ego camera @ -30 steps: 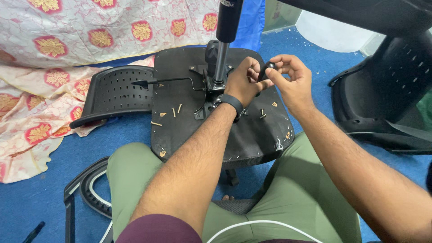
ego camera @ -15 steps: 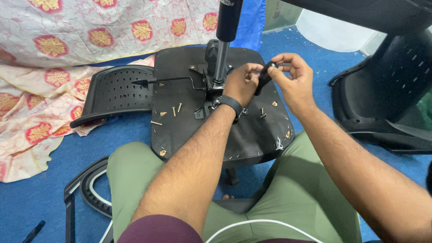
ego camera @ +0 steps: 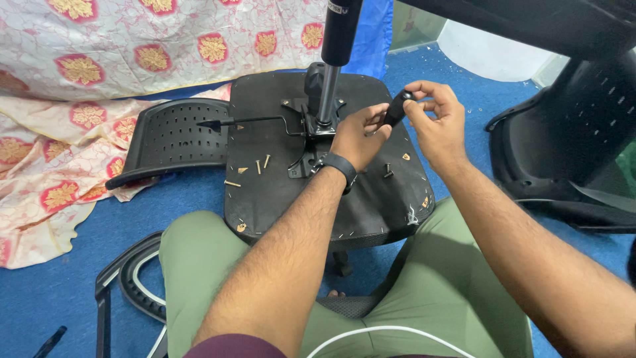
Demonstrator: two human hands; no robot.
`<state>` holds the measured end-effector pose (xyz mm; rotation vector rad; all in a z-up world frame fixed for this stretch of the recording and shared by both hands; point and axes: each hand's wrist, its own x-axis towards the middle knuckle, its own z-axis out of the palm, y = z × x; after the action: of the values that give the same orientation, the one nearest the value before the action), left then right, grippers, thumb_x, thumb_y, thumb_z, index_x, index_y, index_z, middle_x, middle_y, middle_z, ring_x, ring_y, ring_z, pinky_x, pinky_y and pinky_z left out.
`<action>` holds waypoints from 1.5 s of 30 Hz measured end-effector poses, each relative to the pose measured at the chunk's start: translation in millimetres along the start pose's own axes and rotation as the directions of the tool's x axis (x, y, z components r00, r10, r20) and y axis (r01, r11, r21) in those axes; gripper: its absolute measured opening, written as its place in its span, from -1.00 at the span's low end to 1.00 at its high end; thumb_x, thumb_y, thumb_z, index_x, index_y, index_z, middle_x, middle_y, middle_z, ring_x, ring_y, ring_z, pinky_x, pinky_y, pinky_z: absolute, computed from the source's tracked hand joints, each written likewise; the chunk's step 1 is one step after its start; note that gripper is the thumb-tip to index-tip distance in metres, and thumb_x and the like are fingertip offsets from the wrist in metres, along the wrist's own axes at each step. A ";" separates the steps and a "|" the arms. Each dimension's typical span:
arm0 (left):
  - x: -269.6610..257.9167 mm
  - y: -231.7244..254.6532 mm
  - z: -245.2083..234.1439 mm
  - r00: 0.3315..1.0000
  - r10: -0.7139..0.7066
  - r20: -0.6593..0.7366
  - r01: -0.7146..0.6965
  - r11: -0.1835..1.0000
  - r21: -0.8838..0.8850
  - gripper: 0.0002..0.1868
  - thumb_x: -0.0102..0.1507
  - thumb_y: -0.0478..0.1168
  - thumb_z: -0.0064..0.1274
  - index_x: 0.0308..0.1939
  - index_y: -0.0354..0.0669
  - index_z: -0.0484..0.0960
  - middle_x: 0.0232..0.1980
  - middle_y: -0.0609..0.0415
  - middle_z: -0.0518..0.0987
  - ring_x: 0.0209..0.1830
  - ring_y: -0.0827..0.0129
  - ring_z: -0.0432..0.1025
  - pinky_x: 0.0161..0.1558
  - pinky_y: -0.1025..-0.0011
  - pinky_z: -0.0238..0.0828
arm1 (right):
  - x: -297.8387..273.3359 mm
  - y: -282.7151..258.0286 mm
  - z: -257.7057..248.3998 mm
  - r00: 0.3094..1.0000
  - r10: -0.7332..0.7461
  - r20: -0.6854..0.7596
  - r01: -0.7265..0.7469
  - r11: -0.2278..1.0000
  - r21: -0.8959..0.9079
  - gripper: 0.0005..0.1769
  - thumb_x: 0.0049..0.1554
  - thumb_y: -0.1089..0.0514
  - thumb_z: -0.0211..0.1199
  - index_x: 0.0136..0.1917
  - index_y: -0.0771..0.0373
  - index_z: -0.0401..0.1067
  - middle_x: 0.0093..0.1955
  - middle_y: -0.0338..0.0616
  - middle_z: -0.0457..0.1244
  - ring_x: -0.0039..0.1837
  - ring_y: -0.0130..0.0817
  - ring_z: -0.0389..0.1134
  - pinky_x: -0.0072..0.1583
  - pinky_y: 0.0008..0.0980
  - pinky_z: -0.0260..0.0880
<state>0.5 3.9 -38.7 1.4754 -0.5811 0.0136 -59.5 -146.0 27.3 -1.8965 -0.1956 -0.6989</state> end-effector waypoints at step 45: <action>-47.3 7.0 -7.8 0.832 -0.550 0.074 0.207 0.431 0.878 -0.35 0.13 -0.13 0.22 0.33 0.19 0.48 0.39 0.29 0.32 0.44 0.42 0.22 0.41 0.09 0.16 | -0.8 17.0 9.3 1.000 0.015 0.001 -0.014 0.966 0.259 -0.55 0.19 0.47 0.44 0.23 0.24 0.30 0.09 -0.21 0.27 0.11 -0.48 0.33 0.18 -0.46 0.46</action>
<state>-40.0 28.0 -49.8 2.6251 -0.5159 -0.4092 -49.2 -144.9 10.9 -1.6458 -0.2592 -0.6322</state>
